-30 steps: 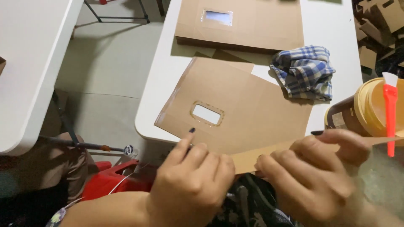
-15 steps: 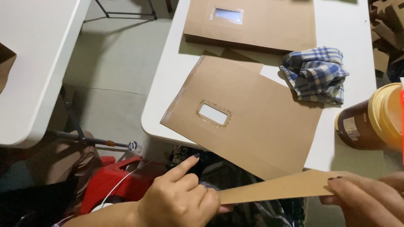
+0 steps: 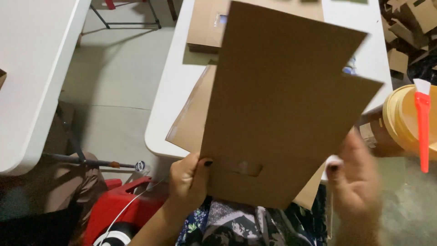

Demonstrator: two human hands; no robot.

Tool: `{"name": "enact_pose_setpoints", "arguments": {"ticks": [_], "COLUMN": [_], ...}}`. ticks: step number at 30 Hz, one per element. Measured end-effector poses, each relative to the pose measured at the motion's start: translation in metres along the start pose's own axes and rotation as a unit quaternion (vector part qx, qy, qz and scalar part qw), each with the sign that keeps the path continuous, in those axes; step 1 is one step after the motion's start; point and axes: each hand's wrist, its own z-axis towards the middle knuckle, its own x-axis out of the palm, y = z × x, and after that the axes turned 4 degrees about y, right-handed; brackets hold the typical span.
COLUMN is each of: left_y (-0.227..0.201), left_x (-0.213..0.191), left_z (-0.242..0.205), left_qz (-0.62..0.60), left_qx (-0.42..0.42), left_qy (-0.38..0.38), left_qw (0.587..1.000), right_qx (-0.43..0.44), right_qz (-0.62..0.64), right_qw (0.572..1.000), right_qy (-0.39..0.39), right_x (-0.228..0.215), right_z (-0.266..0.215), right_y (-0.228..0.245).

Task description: The person wipes a cardboard piece with a cloth, then folds and presses the flaps of a cardboard box. They use a red brush to apply adhesive along the edges of the box flaps to secure them.

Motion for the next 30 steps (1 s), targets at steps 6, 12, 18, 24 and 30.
{"name": "enact_pose_setpoints", "arguments": {"ticks": [6, 12, 18, 24, 30], "left_y": [0.013, 0.031, 0.009, 0.014, 0.020], "left_x": [0.040, 0.083, 0.116, 0.107, 0.105], "left_z": [0.008, -0.039, -0.039, -0.053, -0.067], "left_qz": [-0.144, -0.589, -0.339, -0.394, -0.435], "left_qx": [-0.174, -0.199, -0.383, -0.272, -0.293], "left_qy": [-0.012, 0.123, 0.086, 0.163, 0.175], "left_qw": [0.974, 0.773, 0.855, 0.863, 0.833], "right_qx": [0.217, 0.367, 0.326, 0.288, 0.221], "right_qz": [0.141, 0.242, 0.385, 0.307, 0.304], "right_qw": [0.963, 0.897, 0.862, 0.900, 0.924], "right_qy": [0.081, -0.051, 0.056, 0.111, 0.065], "right_x": [0.025, 0.039, 0.066, 0.049, 0.027], "right_z": [-0.027, -0.009, -0.042, -0.015, 0.058], "right_y": [-0.057, -0.042, -0.050, -0.093, -0.097]}}
